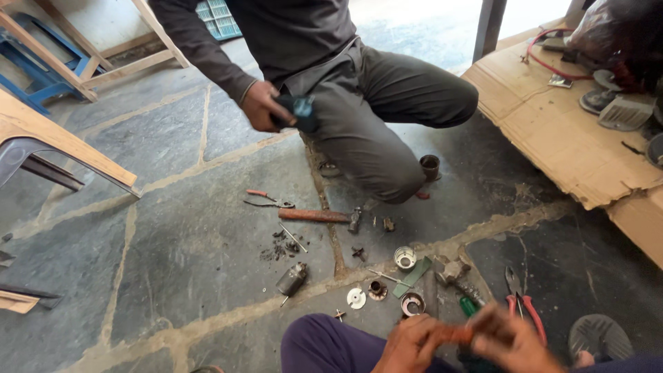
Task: The person sits on the floor and winds copper wire around a cylindrical metal core using their hands. They use a screwdriver to press the wire into the core's slots and occasionally adjust the coil. Tools and parts are scattered on the floor nearby.
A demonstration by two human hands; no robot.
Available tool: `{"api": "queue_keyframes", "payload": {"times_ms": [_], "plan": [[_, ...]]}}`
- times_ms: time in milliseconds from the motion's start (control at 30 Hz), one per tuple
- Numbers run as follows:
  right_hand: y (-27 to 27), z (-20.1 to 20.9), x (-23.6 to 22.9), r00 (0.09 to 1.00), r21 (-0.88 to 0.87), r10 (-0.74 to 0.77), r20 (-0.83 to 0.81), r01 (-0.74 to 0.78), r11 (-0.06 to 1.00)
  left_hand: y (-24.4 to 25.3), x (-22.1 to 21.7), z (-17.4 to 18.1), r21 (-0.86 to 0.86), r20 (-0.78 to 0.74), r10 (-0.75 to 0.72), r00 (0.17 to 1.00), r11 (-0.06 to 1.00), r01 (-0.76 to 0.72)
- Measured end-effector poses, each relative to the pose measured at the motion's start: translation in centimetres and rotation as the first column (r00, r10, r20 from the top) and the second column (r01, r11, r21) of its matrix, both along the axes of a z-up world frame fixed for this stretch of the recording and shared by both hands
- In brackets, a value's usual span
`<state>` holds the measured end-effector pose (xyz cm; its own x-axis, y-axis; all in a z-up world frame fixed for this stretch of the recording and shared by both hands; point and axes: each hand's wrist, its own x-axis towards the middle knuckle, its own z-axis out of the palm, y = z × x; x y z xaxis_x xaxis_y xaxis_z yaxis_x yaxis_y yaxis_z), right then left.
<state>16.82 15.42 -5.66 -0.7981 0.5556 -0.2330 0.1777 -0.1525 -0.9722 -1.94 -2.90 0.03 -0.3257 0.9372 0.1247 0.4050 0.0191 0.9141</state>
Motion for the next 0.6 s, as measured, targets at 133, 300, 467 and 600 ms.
{"api": "queue_keyframes", "payload": {"times_ms": [133,300,467,600], "plan": [[1.2,2.3,-0.7,0.896,0.485,-0.403,0.189,0.272,0.831,0.1,0.4,0.3,0.051,-0.179,-0.051,0.983,0.997,0.061],[-1.3,3.1,0.6,0.913,0.138,0.328,0.241,-0.367,0.92,0.4,0.1,0.7,0.137,-0.172,0.106,0.979,0.987,-0.083],[0.0,4.8,-1.3,0.955,0.217,-0.184,0.231,0.134,0.967,-0.1,0.8,1.5,0.042,-0.137,-0.028,0.99,0.999,0.034],[-1.4,7.5,-0.8,0.908,0.565,0.026,0.418,-0.282,0.776,-0.1,0.6,0.9,0.155,-0.274,0.026,0.961,0.988,0.017]]}}
